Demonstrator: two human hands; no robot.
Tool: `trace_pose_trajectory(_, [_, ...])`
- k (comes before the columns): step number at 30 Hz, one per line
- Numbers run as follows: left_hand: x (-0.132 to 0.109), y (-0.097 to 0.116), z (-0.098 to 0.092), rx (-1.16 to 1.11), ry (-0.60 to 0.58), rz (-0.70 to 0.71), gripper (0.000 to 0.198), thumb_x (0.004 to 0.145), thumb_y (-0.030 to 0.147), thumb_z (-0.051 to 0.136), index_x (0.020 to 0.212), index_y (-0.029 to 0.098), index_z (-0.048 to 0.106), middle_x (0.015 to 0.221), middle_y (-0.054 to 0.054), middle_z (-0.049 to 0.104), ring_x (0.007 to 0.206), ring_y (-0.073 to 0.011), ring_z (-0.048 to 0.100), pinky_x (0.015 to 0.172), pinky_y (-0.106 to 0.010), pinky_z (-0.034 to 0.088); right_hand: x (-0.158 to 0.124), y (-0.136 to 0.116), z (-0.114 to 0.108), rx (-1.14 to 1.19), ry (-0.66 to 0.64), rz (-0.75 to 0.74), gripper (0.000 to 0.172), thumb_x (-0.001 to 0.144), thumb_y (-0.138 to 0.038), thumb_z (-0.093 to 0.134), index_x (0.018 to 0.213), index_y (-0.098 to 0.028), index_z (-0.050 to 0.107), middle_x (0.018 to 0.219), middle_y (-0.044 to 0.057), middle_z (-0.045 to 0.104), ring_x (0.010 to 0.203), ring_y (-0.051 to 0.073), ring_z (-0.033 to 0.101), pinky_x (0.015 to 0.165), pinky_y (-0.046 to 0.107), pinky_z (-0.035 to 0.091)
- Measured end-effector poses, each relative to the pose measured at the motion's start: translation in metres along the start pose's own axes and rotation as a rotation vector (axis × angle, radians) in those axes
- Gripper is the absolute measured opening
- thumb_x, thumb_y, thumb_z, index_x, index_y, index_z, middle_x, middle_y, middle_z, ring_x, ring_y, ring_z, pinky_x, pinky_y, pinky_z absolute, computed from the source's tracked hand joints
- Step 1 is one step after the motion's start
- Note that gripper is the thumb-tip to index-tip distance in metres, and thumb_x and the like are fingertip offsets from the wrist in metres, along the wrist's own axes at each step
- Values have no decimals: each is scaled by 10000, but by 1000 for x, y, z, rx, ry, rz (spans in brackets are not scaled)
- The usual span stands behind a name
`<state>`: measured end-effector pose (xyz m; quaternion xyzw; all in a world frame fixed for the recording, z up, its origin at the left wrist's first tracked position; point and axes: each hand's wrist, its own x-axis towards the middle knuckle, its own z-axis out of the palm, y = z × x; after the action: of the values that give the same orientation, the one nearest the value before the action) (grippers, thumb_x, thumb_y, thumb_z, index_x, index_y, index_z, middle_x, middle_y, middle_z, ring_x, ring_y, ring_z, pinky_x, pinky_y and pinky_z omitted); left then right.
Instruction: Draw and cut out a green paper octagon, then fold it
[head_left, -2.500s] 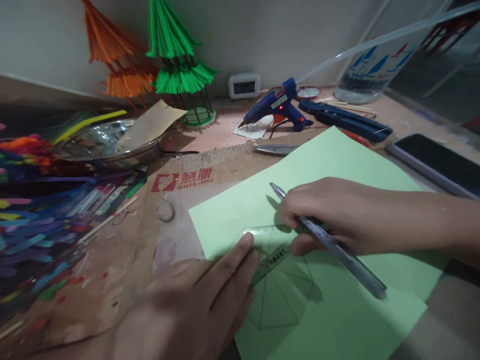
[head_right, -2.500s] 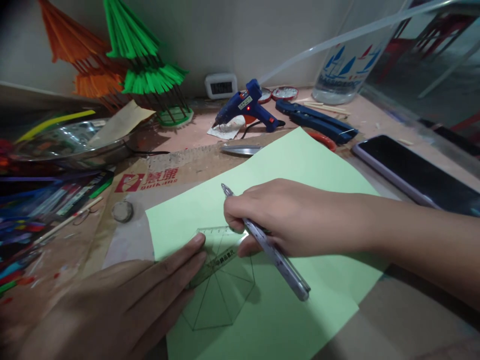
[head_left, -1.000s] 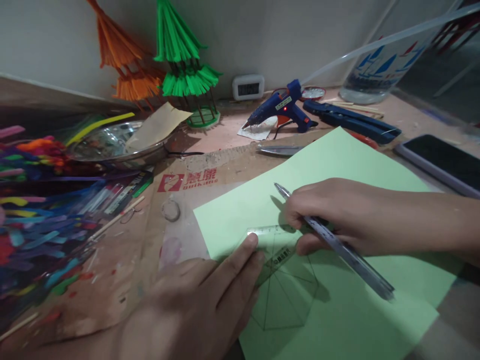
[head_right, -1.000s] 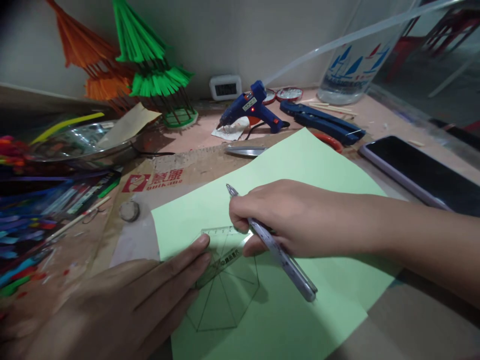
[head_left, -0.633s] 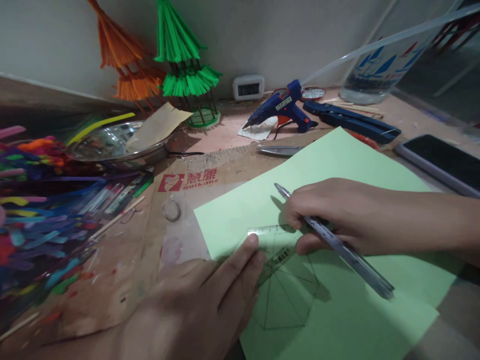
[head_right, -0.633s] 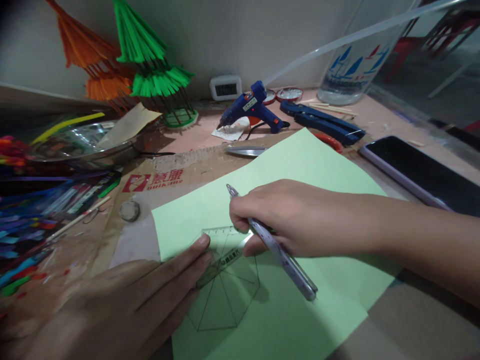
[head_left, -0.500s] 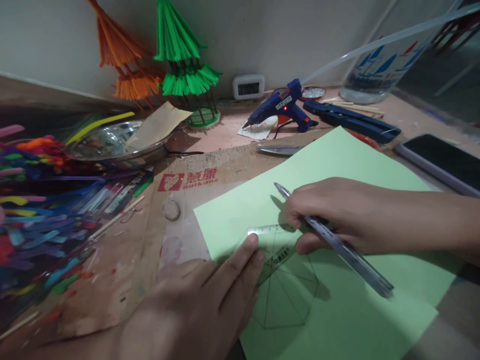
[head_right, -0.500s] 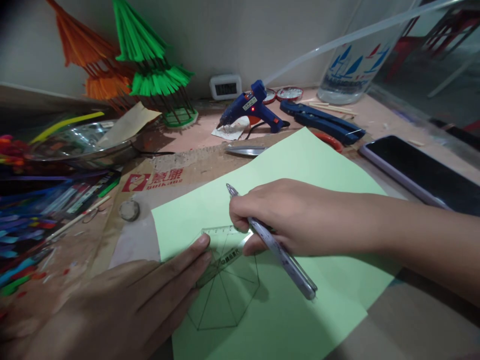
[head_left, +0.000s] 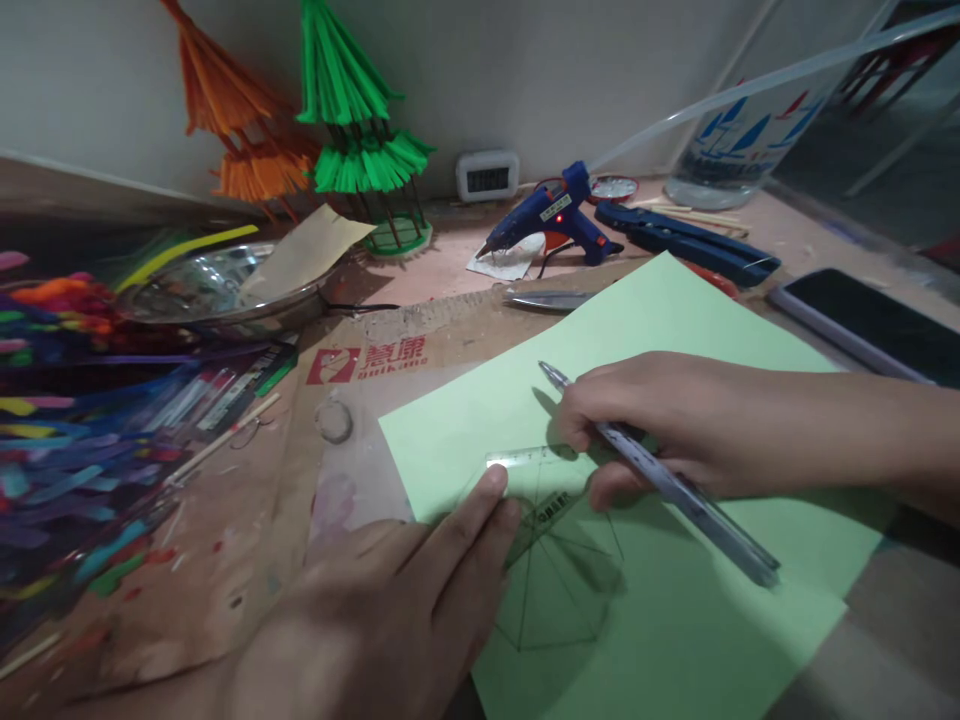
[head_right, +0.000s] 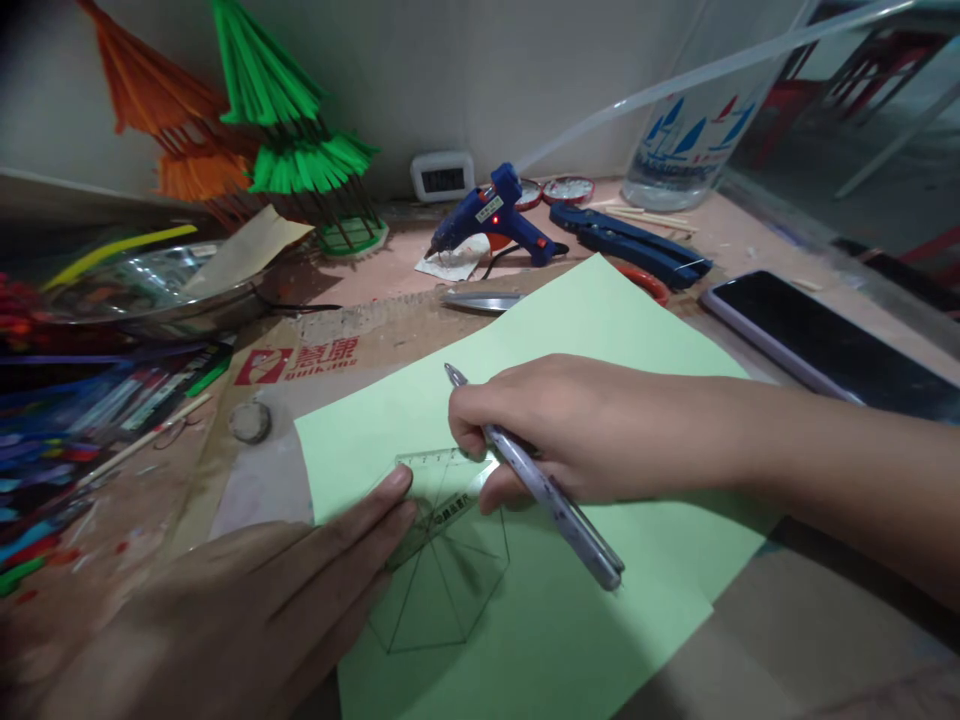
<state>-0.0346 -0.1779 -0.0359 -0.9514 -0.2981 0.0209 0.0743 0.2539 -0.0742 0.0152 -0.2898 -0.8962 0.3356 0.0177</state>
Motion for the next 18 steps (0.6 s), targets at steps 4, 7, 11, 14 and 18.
trace_pose_trajectory(4, [0,0,-5,23,13,24,560,988,165,495,1548,190,504,1554,-126,555,890,-221,753,687,-347,569,-2,-7,-6,200,138,-20,442,992,-602,546,1132,-205,682,820,28,681,680,168,593,593,264,400])
trace_pose_trajectory(7, [0,0,-11,42,52,27,540,1006,181,444,1542,175,508,1542,-122,571,944,-220,749,710,-344,565,8,-23,-7,286,178,-5,400,1043,-496,480,1133,-195,728,902,59,722,772,180,643,633,270,429])
trace_pose_trajectory(11, [4,1,-15,54,110,2,521,1020,184,403,1525,143,523,1448,-126,655,916,-218,739,716,-350,551,34,-35,3,305,114,113,112,918,-237,618,1011,-201,669,773,-15,678,636,129,579,555,238,385])
trace_pose_trajectory(14, [6,0,-15,57,74,16,508,1025,196,410,1515,154,537,1427,-128,670,836,-211,733,668,-354,534,48,-31,15,380,210,74,119,900,-246,614,809,-198,554,647,-49,551,563,101,481,518,233,336])
trace_pose_trajectory(18, [4,2,-14,73,34,-1,508,1028,193,412,1522,162,524,1535,-140,572,824,-220,737,644,-382,537,53,-22,24,338,398,17,293,927,-258,563,676,-214,418,595,-71,390,562,93,401,542,252,302])
